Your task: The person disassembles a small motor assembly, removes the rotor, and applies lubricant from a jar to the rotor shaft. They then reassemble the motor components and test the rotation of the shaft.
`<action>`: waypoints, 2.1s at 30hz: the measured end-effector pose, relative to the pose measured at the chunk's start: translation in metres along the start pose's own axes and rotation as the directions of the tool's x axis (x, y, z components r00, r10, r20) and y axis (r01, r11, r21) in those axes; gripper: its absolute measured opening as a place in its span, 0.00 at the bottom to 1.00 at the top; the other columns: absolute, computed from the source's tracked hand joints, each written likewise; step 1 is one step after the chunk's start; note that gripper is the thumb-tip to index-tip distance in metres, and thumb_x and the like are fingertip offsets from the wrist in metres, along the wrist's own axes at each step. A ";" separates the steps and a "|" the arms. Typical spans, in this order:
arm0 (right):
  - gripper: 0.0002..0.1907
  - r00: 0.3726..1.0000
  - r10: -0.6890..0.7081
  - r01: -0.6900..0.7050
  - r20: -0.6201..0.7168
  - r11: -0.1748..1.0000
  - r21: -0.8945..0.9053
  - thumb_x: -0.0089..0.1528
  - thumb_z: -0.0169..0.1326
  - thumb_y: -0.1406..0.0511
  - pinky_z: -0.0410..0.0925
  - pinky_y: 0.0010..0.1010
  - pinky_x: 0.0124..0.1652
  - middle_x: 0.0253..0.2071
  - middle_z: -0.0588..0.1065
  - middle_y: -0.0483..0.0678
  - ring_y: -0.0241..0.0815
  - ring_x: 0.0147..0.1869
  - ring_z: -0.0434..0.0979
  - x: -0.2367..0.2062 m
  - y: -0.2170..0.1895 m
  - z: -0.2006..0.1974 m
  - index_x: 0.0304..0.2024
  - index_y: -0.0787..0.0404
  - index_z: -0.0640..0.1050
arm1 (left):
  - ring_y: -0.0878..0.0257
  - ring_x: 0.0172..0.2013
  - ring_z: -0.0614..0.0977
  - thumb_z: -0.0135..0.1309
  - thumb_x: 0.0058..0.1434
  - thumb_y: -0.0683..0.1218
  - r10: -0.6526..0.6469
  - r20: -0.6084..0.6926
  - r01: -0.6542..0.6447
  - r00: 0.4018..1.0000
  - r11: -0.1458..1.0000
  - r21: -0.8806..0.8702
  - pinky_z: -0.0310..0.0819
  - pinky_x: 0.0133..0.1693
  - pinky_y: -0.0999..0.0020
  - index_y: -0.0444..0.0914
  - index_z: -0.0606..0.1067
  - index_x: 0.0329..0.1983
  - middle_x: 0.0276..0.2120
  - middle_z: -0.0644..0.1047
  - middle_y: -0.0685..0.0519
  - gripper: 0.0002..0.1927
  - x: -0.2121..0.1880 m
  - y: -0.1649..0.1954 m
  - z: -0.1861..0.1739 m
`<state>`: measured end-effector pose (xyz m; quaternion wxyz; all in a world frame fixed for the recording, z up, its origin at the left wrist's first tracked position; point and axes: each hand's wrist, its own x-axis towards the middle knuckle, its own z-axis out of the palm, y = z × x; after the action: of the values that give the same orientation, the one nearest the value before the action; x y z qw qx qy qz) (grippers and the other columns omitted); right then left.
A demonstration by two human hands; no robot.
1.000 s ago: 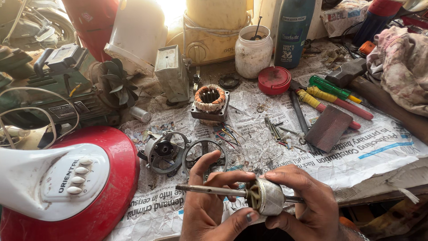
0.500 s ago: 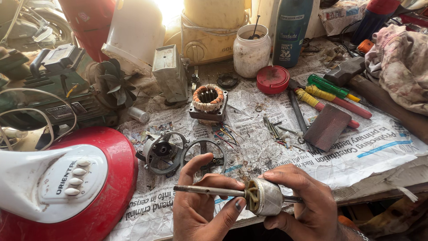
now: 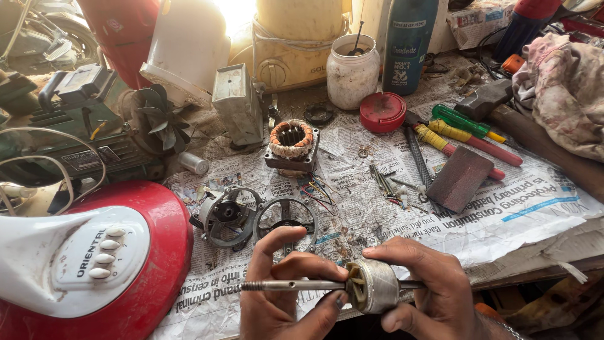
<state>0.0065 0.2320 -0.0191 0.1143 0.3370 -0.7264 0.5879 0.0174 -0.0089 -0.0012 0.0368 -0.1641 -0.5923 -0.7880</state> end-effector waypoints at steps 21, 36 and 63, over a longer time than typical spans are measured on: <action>0.35 0.997 -0.053 0.058 -0.062 0.994 0.089 0.56 0.72 0.61 0.71 0.40 0.60 0.54 0.79 0.59 0.49 0.61 0.80 0.004 0.000 0.009 0.60 0.68 0.74 | 0.56 0.44 0.88 0.64 0.49 0.29 -0.083 -0.118 0.078 0.990 0.996 -0.052 0.81 0.53 0.60 0.33 0.55 0.69 0.37 0.84 0.37 0.46 -0.001 -0.002 0.002; 0.32 0.906 0.213 -0.143 -0.367 0.968 0.207 0.59 0.62 0.68 0.74 0.33 0.56 0.53 0.77 0.59 0.42 0.58 0.79 -0.001 0.004 0.014 0.63 0.71 0.67 | 0.64 0.26 0.86 0.68 0.50 0.60 -0.021 -0.409 0.396 0.912 0.300 0.868 0.84 0.28 0.67 0.40 0.67 0.53 0.25 0.83 0.54 0.35 0.012 0.043 -0.018; 0.30 0.922 0.198 -0.150 -0.332 0.975 0.166 0.59 0.62 0.70 0.76 0.34 0.55 0.52 0.77 0.58 0.42 0.59 0.79 -0.001 0.006 0.014 0.62 0.71 0.67 | 0.51 0.37 0.84 0.76 0.37 0.52 0.074 -0.363 0.302 0.929 0.416 0.858 0.79 0.39 0.55 0.34 0.59 0.70 0.39 0.77 0.44 0.58 0.024 0.034 0.003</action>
<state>0.0069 0.2201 -0.0284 0.1644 0.1692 -0.6798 0.6944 0.0039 -0.0129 0.0385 0.1675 0.0638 -0.9147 -0.3623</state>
